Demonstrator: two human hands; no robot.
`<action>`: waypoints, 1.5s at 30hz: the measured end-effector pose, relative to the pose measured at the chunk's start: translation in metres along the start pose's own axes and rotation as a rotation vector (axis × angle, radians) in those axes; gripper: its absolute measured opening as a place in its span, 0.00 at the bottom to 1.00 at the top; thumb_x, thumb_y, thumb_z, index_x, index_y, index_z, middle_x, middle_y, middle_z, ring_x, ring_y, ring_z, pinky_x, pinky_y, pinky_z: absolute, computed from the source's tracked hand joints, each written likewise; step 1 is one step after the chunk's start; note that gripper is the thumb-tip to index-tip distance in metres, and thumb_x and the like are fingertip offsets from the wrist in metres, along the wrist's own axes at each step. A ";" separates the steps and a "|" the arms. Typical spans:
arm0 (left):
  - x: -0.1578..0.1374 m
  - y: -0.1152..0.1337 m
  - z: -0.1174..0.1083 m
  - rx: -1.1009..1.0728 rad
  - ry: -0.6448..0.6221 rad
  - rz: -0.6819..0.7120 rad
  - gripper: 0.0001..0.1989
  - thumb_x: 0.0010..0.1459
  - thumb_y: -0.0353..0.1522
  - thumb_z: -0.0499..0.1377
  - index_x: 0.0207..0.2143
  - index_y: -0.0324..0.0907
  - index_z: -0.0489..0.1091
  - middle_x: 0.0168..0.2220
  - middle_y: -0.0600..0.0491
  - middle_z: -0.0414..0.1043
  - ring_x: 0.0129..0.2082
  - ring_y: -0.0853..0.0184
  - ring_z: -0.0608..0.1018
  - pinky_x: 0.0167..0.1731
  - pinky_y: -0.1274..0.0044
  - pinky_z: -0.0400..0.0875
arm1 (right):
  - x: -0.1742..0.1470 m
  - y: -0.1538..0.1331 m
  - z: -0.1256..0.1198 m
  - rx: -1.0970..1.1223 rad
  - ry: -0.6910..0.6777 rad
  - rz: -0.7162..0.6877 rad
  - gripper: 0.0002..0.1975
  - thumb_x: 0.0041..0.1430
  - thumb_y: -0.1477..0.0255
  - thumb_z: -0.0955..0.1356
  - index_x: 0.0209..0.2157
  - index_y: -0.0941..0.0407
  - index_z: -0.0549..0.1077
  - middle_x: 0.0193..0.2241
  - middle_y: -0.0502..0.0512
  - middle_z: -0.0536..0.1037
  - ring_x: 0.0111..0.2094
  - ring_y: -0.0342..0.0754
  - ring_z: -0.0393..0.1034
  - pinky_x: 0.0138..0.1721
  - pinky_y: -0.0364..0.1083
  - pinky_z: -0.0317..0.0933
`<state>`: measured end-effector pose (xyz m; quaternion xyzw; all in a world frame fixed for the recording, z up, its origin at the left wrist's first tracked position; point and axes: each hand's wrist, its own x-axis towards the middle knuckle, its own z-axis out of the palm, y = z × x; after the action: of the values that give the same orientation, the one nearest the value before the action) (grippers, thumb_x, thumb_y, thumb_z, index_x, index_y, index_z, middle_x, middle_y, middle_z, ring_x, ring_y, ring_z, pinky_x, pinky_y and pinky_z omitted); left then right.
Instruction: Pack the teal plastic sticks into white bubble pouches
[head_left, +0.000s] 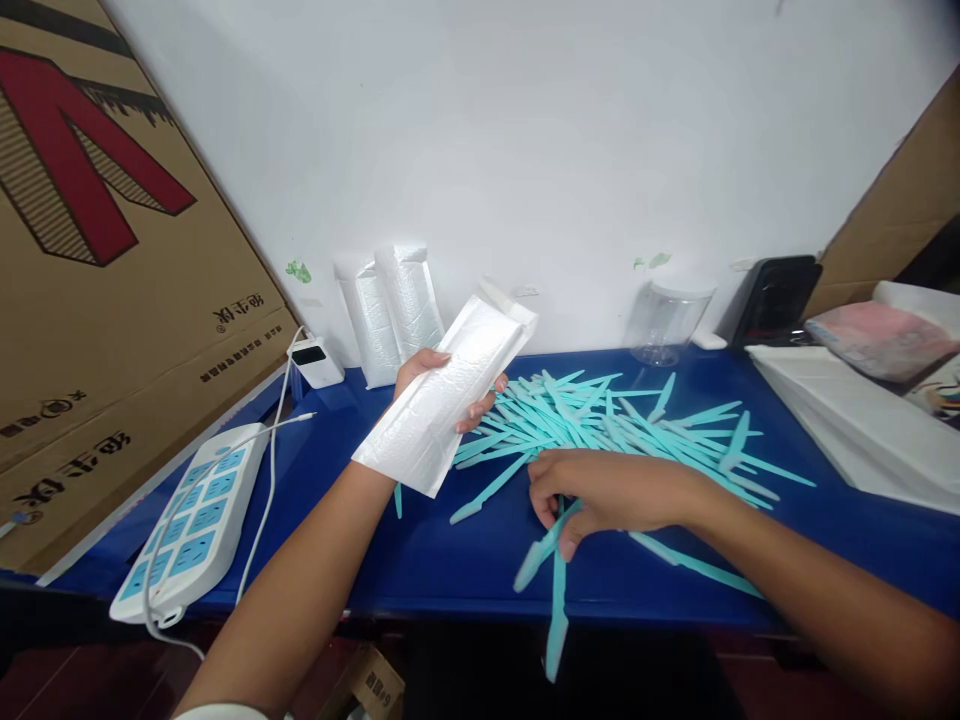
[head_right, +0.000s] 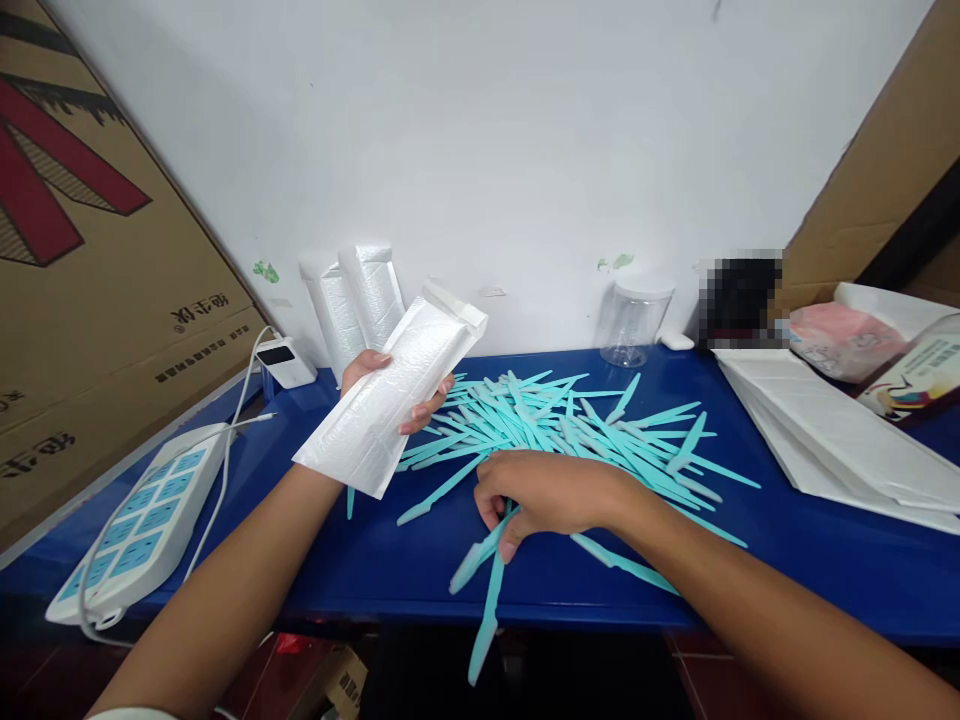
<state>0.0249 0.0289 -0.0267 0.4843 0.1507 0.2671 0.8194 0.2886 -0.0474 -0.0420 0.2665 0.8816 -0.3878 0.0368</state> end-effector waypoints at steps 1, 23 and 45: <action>0.000 0.000 -0.001 0.000 0.000 0.000 0.34 0.45 0.48 0.60 0.51 0.36 0.69 0.41 0.42 0.71 0.27 0.64 0.71 0.17 0.75 0.66 | 0.001 0.000 0.000 -0.002 0.006 -0.005 0.16 0.61 0.55 0.73 0.35 0.54 0.76 0.40 0.54 0.75 0.45 0.53 0.66 0.40 0.47 0.56; 0.000 0.000 -0.014 -0.021 0.011 -0.014 0.34 0.47 0.45 0.58 0.53 0.35 0.66 0.41 0.41 0.71 0.28 0.63 0.72 0.19 0.74 0.67 | -0.006 -0.017 0.013 -0.231 0.116 -0.023 0.07 0.69 0.70 0.62 0.36 0.55 0.67 0.39 0.60 0.75 0.43 0.56 0.69 0.44 0.52 0.63; -0.011 -0.009 0.001 -0.181 -0.182 -0.414 0.39 0.49 0.40 0.56 0.64 0.34 0.60 0.47 0.35 0.73 0.35 0.55 0.78 0.26 0.64 0.81 | -0.052 0.025 -0.063 -0.021 0.524 0.137 0.25 0.70 0.46 0.61 0.47 0.53 0.72 0.43 0.58 0.79 0.40 0.54 0.75 0.39 0.49 0.68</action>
<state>0.0193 0.0184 -0.0340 0.3898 0.1478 0.0610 0.9069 0.3544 -0.0118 -0.0009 0.4165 0.8450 -0.2931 -0.1635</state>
